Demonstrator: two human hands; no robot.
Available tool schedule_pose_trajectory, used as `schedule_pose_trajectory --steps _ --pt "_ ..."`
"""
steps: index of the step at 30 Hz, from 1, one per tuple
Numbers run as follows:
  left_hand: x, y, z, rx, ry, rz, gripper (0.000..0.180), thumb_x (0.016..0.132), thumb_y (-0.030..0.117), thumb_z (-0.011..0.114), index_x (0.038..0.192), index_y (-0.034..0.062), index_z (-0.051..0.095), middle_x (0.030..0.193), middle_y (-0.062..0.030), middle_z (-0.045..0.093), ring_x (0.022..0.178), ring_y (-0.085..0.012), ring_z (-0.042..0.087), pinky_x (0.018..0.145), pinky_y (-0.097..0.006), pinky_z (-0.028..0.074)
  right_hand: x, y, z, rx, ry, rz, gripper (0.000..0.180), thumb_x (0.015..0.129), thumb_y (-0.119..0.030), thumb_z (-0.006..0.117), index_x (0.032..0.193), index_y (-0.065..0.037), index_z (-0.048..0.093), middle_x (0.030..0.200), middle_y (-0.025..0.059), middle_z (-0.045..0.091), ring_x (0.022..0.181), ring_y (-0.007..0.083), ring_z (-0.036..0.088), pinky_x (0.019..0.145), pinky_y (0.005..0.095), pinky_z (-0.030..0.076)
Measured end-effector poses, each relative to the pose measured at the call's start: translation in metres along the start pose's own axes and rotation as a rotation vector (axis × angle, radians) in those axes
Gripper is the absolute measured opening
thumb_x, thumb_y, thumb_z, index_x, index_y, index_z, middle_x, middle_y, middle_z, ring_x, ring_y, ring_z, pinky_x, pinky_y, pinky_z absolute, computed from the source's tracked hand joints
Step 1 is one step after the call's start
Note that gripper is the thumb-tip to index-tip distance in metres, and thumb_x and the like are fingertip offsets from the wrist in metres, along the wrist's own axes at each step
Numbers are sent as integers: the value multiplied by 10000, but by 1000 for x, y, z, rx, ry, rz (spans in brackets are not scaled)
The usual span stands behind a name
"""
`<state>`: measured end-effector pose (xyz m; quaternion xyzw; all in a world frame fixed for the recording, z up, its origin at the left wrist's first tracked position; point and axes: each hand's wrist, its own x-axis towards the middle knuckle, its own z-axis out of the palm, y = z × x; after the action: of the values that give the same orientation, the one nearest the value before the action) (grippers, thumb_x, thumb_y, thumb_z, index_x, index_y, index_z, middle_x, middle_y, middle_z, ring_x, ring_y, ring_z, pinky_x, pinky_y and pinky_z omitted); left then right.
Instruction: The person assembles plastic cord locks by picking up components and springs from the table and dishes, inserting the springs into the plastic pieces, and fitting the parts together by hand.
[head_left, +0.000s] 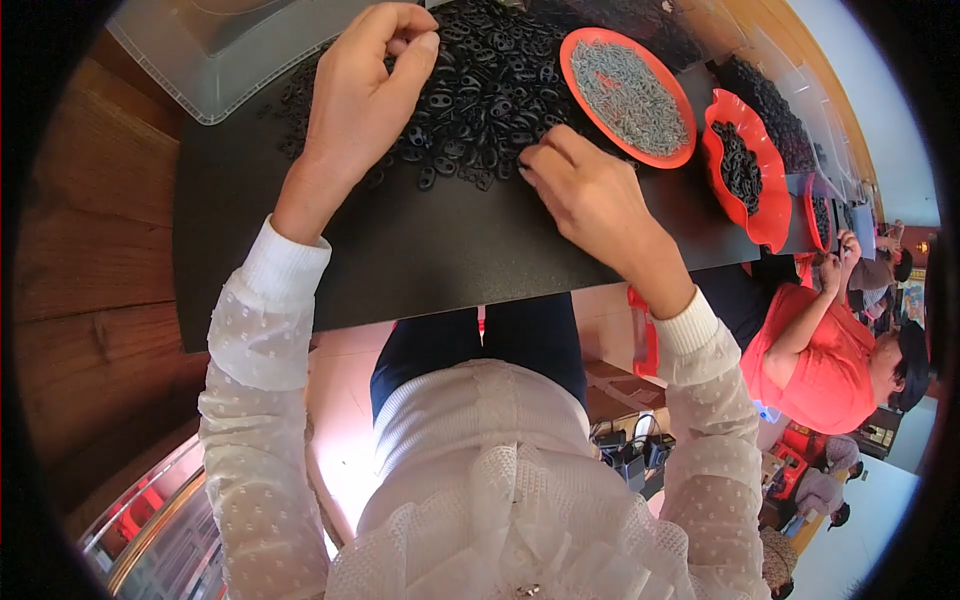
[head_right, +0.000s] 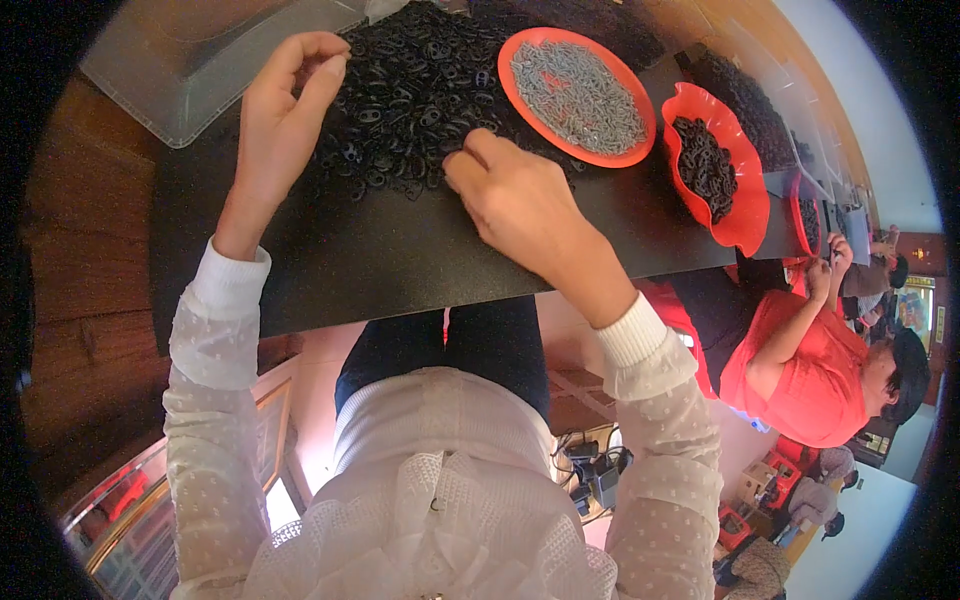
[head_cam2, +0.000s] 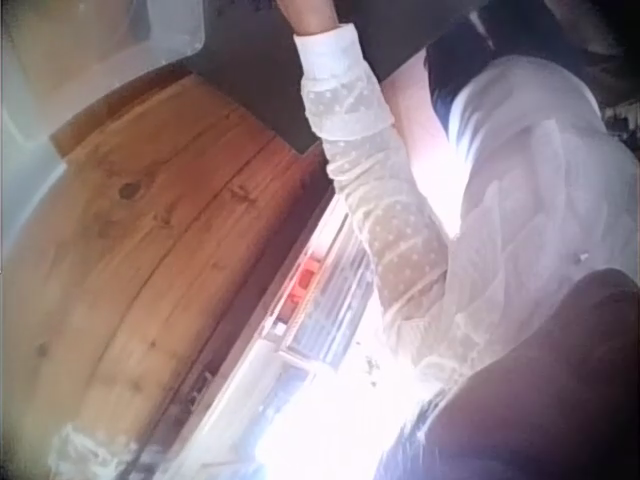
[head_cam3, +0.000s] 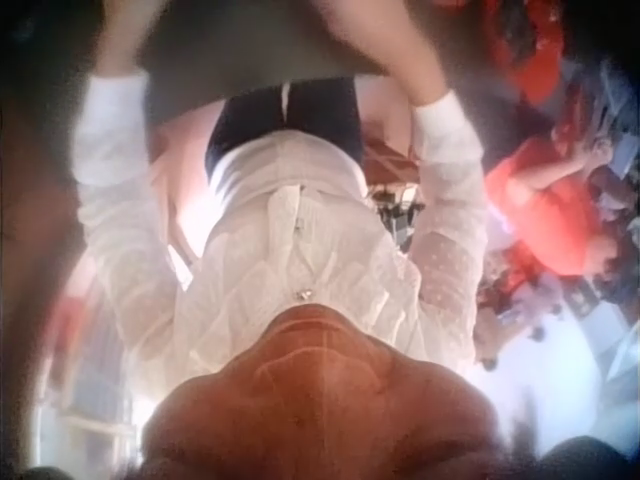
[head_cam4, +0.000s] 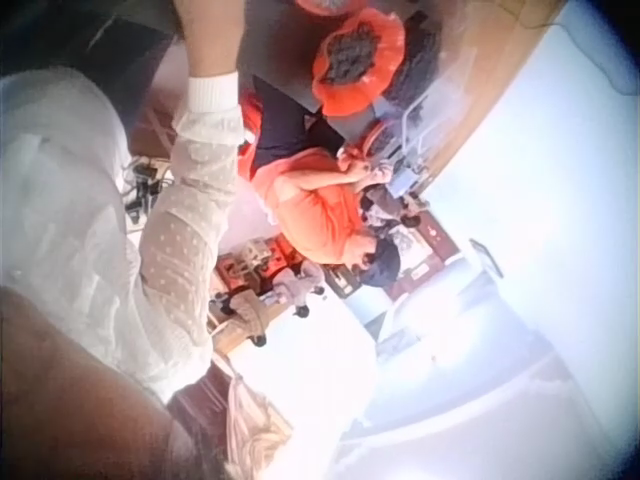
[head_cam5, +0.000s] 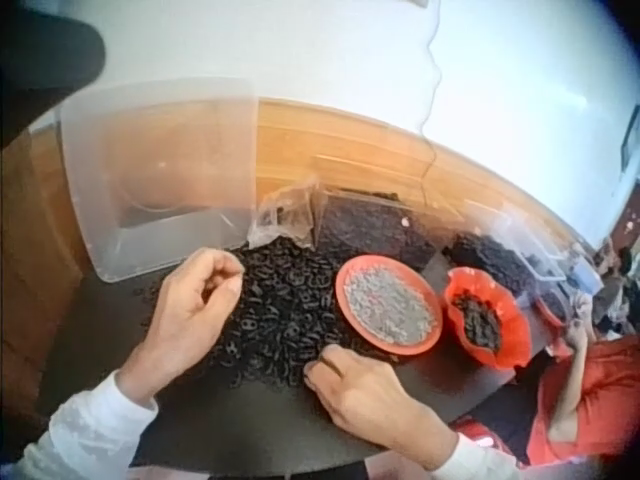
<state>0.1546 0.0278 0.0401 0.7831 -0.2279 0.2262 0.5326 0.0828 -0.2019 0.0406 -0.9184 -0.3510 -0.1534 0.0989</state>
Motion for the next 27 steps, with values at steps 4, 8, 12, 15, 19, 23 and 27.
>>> schedule_pose_trajectory --steps 4,8,12,15,19,23,27 --pt "-8 0 -1 62 -22 21 138 931 132 568 1006 20 595 837 38 566 732 -31 475 672 -192 414 7 -15 2 77 -6 -76 162 764 -95 631 906 -23 601 837 84 531 720 263 600 575 361 500" --pt "-11 12 6 -48 -8 -18 99 882 111 601 905 19 576 752 -55 571 649 -124 536 598 -260 441 16 -15 9 -11 -23 -180 162 768 -96 650 905 -19 611 798 74 509 657 231 584 537 342 492" --pt "-10 14 6 -94 8 -37 106 893 117 595 875 18 563 653 -25 529 569 -72 475 526 -241 402 21 -19 9 -48 -26 -212 172 717 -64 644 878 -18 605 784 86 499 659 229 585 541 339 489" --pt "-14 14 11 -111 -19 -71 114 895 122 595 863 21 555 641 -31 520 561 -81 472 519 -248 398 23 -14 9 89 -25 -101 56 723 -69 618 756 -35 588 750 103 511 648 231 592 545 319 490" --pt "-16 24 11 -150 -157 -115 144 902 142 590 830 25 546 614 -39 497 546 -101 456 510 -271 384 27 -2 -2 473 254 117 42 820 -58 618 833 -19 612 724 56 555 582 156 555 506 272 439" --pt "-17 24 12 -261 -364 -178 240 932 192 549 777 9 543 593 -34 480 553 -90 447 518 -284 375 36 -10 -20 1244 221 527 164 954 -139 565 998 1 638 704 -30 530 569 24 414 496 171 316" --pt "-19 29 18 -406 -350 -205 237 933 189 554 789 1 559 604 -2 494 565 -68 436 508 -259 360 39 -12 -11 1243 307 486 156 942 -110 575 1015 3 655 716 -19 548 577 27 431 503 177 337"
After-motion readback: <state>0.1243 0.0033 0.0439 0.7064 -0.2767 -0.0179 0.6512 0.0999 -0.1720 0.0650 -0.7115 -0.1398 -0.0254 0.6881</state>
